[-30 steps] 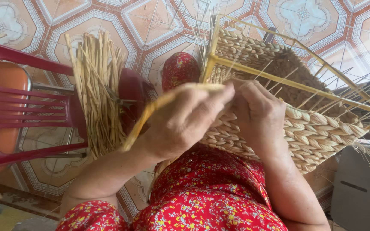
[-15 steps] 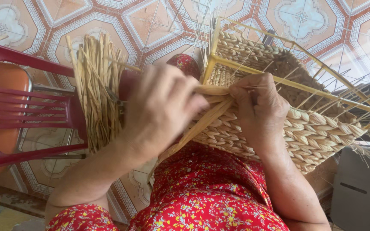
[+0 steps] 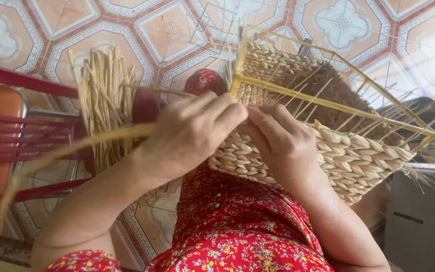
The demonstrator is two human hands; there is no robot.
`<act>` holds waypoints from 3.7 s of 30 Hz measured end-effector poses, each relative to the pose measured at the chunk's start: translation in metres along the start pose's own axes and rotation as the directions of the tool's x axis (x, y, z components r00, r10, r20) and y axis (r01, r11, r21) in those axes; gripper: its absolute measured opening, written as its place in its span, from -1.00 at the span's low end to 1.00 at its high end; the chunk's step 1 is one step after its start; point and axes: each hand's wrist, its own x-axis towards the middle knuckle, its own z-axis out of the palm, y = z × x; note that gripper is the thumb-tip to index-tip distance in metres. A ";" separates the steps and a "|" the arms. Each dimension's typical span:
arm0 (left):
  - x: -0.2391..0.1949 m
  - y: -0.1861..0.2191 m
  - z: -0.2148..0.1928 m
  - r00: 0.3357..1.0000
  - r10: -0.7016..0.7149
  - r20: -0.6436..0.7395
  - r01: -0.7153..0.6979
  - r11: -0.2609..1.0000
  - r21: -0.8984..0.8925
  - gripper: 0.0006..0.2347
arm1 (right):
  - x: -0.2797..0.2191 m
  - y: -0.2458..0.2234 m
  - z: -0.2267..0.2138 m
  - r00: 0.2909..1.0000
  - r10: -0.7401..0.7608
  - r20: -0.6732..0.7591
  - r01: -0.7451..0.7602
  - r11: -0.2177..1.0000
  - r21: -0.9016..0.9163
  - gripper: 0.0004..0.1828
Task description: The person weaves dried palm leaves into a rectangular basket using a yellow plastic frame. They interlace the leaves through the frame, pull them tight, and trim excess material with scissors.
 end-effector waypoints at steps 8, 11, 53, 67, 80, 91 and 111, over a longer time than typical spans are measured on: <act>0.002 0.029 -0.043 0.990 -0.070 -0.125 0.075 0.997 0.035 -0.83 | -0.003 0.014 0.013 0.982 0.186 -0.038 -0.184 0.981 0.065 -0.87; 0.016 0.023 -0.009 0.972 -0.227 0.056 0.229 0.973 -0.029 -0.94 | -0.005 0.016 0.014 0.979 0.198 -0.057 -0.192 0.977 0.098 -0.85; -0.022 0.003 0.017 0.997 -0.081 -0.003 0.080 0.992 -0.100 -0.85 | 0.003 0.002 -0.012 0.981 0.190 -0.046 -0.183 0.976 0.115 -0.84; -0.008 0.013 -0.018 0.974 -0.014 -0.225 0.043 0.992 0.122 -0.79 | 0.009 0.018 0.034 0.993 0.088 -0.079 -0.087 0.996 0.014 -0.87; -0.043 -0.024 0.052 0.896 -0.436 0.086 0.358 0.594 -0.721 -0.93 | 0.002 0.007 0.035 0.988 0.039 -0.152 -0.043 0.999 -0.024 -0.75; -0.031 -0.038 0.088 0.729 -0.439 0.525 0.513 -0.157 -0.844 -0.82 | 0.000 0.011 0.043 0.979 0.133 0.155 -0.088 0.959 -0.271 -0.56; -0.103 -0.065 0.064 0.575 -0.761 0.302 -0.337 -0.556 -0.760 -0.80 | -0.170 0.082 -0.083 0.534 0.691 -0.486 -0.209 0.666 0.716 -0.81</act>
